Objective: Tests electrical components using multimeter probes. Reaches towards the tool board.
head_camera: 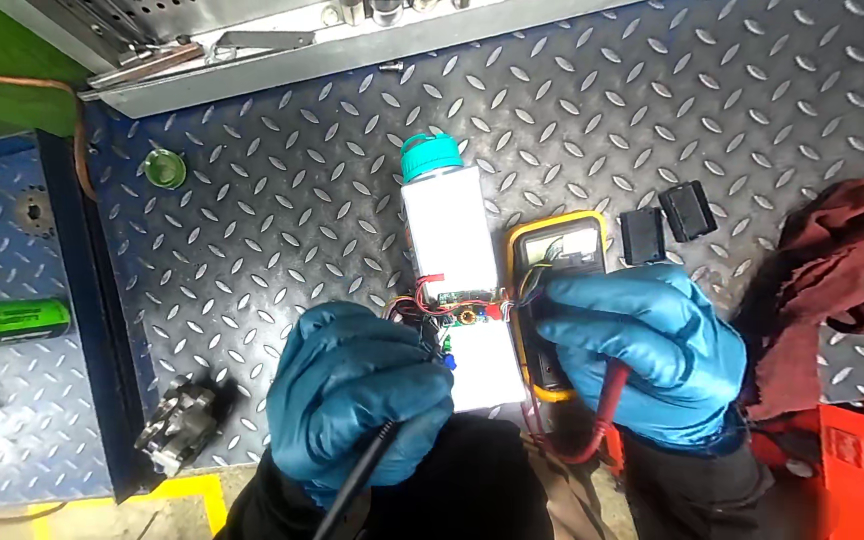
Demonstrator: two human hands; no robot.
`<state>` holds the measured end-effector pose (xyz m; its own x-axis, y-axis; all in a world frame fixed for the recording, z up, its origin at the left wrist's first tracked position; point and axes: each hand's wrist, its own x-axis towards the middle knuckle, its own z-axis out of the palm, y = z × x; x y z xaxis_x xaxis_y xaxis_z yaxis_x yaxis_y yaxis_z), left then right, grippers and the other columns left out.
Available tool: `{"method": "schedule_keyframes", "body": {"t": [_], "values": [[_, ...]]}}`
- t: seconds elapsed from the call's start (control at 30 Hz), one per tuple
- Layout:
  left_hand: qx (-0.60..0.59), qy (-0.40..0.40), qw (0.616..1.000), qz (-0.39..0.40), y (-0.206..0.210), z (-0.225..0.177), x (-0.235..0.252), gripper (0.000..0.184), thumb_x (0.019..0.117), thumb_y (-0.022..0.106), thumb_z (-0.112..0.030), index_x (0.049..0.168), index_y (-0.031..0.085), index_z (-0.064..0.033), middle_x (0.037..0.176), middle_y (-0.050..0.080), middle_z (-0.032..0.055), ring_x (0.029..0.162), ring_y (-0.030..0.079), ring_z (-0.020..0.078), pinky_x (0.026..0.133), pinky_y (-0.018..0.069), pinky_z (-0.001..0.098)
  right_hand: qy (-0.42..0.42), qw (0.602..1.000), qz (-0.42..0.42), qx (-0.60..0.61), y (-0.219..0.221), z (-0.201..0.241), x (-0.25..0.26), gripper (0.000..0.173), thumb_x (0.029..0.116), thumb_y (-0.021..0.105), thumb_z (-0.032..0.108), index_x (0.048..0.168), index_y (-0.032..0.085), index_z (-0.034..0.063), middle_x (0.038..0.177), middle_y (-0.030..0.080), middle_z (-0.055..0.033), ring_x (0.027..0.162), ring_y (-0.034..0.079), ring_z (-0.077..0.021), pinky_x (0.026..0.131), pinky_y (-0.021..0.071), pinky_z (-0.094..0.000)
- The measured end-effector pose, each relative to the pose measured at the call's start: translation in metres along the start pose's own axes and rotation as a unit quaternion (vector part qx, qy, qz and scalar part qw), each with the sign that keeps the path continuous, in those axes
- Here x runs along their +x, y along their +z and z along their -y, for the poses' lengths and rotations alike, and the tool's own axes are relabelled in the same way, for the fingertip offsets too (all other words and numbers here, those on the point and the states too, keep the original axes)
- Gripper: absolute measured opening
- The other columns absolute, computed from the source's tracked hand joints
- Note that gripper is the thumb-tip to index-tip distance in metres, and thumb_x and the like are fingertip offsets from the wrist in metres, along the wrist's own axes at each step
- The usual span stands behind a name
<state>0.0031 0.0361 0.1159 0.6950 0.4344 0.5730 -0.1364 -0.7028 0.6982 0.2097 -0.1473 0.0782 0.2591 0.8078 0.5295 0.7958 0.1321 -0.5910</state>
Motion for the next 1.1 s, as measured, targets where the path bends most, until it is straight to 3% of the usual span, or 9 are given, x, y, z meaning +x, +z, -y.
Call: {"method": "schedule_keyframes", "body": {"t": [0.2,0.3,0.37,0.5,0.6,0.77,0.9,1.0,1.1], "values": [[0.027,-0.003,0.997,0.074,-0.001,-0.017,-0.052,0.019,0.0988,0.066,-0.029,0.117,0.066,-0.0247,0.107,0.070,-0.0060,0.106,0.065,0.0121,0.099,0.0497,0.0343,0.093,0.985,-0.117,0.089,0.006,0.029,-0.012,0.014,0.1010,0.058,0.025,0.101,0.069,0.0175,0.108,0.067,0.0055,0.103,0.065,-0.0075,0.085,0.0562,-0.0231],[0.029,0.027,0.994,0.099,-0.002,-0.026,-0.060,0.023,0.1005,0.062,-0.030,0.123,0.060,-0.0256,0.110,0.069,-0.0056,0.110,0.062,0.0133,0.103,0.0437,0.0332,0.128,0.957,-0.201,0.166,0.010,0.038,-0.011,0.031,0.1056,0.049,0.035,0.090,0.070,0.0195,0.098,0.069,0.0065,0.100,0.067,-0.0125,0.086,0.0557,-0.0296],[0.024,0.026,0.996,0.085,-0.006,-0.025,-0.059,0.019,0.1018,0.060,-0.031,0.119,0.062,-0.0249,0.110,0.068,-0.0059,0.111,0.061,0.0128,0.104,0.0418,0.0337,0.135,0.952,-0.211,0.174,0.009,0.039,-0.011,0.042,0.1066,0.043,0.046,0.088,0.070,0.0196,0.096,0.070,0.0057,0.102,0.065,-0.0143,0.090,0.0519,-0.0312],[0.015,-0.017,0.998,-0.058,-0.017,-0.001,-0.038,0.012,0.1013,0.058,-0.031,0.094,0.062,-0.0232,0.093,0.068,-0.0090,0.096,0.065,0.0102,0.095,0.0506,0.0343,0.161,0.929,-0.230,0.242,0.009,0.045,-0.006,0.055,0.1016,0.043,0.063,0.092,0.074,0.0181,0.093,0.071,0.0043,0.087,0.068,-0.0123,0.072,0.0561,-0.0250],[-0.035,-0.039,0.994,-0.099,-0.014,0.036,-0.022,0.011,0.0960,0.066,-0.027,0.104,0.067,-0.0196,0.097,0.071,-0.0078,0.092,0.067,0.0095,0.085,0.0570,0.0313,0.165,0.918,-0.236,0.274,0.011,0.053,-0.003,0.041,0.1011,0.053,0.050,0.089,0.072,0.0160,0.094,0.071,-0.0001,0.086,0.071,-0.0175,0.067,0.0602,-0.0294],[-0.137,0.013,0.990,-0.004,-0.005,0.082,-0.002,0.012,0.0920,0.070,-0.021,0.098,0.072,-0.0112,0.091,0.074,0.0016,0.090,0.069,0.0142,0.085,0.0563,0.0343,0.231,0.907,-0.198,0.290,0.025,0.061,0.001,0.007,0.0917,0.074,0.023,0.097,0.072,0.0193,0.110,0.068,0.0022,0.093,0.069,-0.0141,0.073,0.0623,-0.0273],[-0.206,0.020,0.978,0.012,0.011,0.096,0.010,0.014,0.0901,0.069,-0.017,0.099,0.072,-0.0065,0.093,0.073,0.0061,0.092,0.068,0.0170,0.085,0.0557,0.0349,0.230,0.916,-0.219,0.245,0.040,0.064,0.005,0.017,0.0828,0.077,0.005,0.094,0.070,0.0165,0.106,0.069,0.0000,0.086,0.070,-0.0142,0.069,0.0636,-0.0267],[-0.251,-0.055,0.966,-0.018,0.022,0.087,0.002,0.014,0.0912,0.070,-0.012,0.101,0.072,-0.0027,0.095,0.074,0.0084,0.092,0.070,0.0156,0.082,0.0594,0.0301,0.220,0.939,-0.173,0.199,0.042,0.069,0.002,0.012,0.0866,0.074,0.006,0.090,0.068,0.0169,0.108,0.069,0.0000,0.088,0.071,-0.0153,0.069,0.0650,-0.0286],[-0.285,-0.148,0.946,-0.043,0.026,0.071,-0.012,0.015,0.0930,0.067,-0.008,0.105,0.071,-0.0005,0.098,0.074,0.0081,0.091,0.071,0.0138,0.081,0.0598,0.0273,0.207,0.962,-0.113,0.136,0.045,0.072,-0.005,0.006,0.0943,0.066,0.015,0.094,0.067,0.0207,0.118,0.066,0.0036,0.107,0.068,-0.0143,0.086,0.0621,-0.0294]]}}
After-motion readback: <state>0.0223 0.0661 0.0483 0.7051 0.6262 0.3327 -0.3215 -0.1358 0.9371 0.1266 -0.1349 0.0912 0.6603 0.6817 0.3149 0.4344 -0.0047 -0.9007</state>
